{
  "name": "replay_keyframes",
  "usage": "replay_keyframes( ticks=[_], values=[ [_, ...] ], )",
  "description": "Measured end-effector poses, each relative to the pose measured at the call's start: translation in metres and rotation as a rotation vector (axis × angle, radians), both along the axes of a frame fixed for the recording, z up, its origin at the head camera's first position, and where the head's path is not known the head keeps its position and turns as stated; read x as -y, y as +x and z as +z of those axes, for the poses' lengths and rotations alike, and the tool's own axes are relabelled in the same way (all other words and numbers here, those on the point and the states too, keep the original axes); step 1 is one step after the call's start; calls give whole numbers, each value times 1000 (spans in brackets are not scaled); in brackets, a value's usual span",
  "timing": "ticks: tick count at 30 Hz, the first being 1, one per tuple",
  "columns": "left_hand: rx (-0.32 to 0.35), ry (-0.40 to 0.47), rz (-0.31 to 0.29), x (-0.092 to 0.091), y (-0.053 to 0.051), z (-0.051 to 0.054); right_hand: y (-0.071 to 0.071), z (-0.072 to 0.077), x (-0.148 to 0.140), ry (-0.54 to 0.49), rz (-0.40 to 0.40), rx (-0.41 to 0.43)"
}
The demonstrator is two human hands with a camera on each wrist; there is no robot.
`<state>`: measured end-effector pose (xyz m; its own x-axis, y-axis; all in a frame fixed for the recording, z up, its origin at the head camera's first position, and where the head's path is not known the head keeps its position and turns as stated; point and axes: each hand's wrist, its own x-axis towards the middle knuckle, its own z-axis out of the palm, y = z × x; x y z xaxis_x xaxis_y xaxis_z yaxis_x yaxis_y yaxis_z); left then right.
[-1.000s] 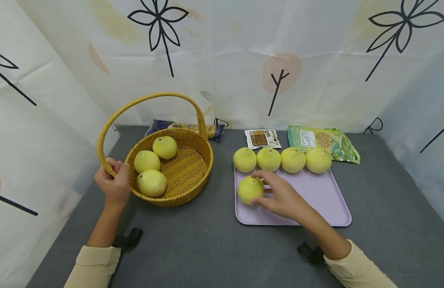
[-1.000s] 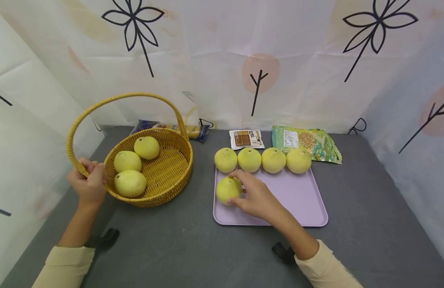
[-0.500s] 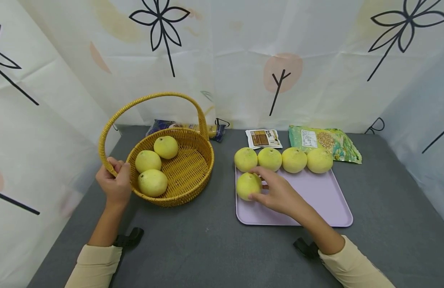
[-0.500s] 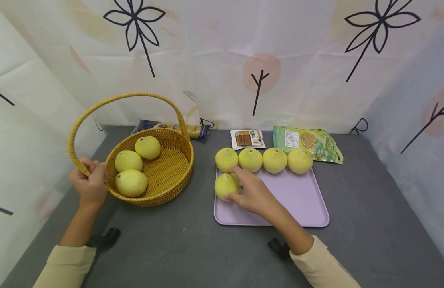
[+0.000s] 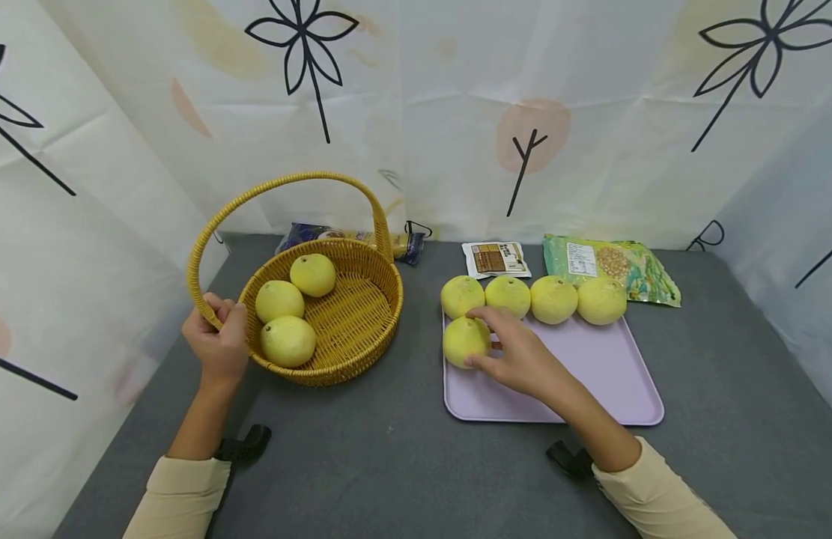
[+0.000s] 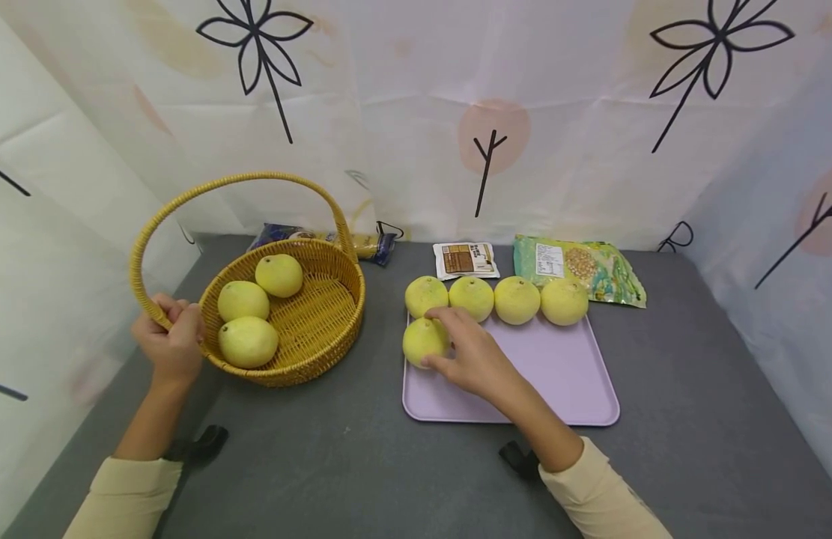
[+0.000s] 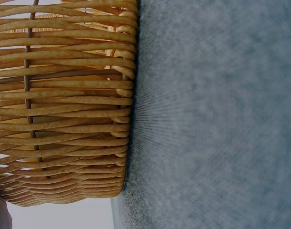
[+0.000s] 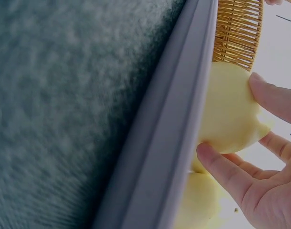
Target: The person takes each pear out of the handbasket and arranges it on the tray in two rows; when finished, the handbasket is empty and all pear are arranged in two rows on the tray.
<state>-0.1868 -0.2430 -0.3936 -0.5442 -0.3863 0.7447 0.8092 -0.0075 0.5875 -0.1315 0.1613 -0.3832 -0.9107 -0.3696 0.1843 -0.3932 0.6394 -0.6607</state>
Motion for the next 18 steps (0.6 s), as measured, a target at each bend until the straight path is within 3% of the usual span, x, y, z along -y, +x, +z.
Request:
replay_keyframes(
  ticks=[18],
  values=[
    [7, 7, 4, -2, 1, 1, -1, 0, 3, -5, -15, -16]
  ],
)
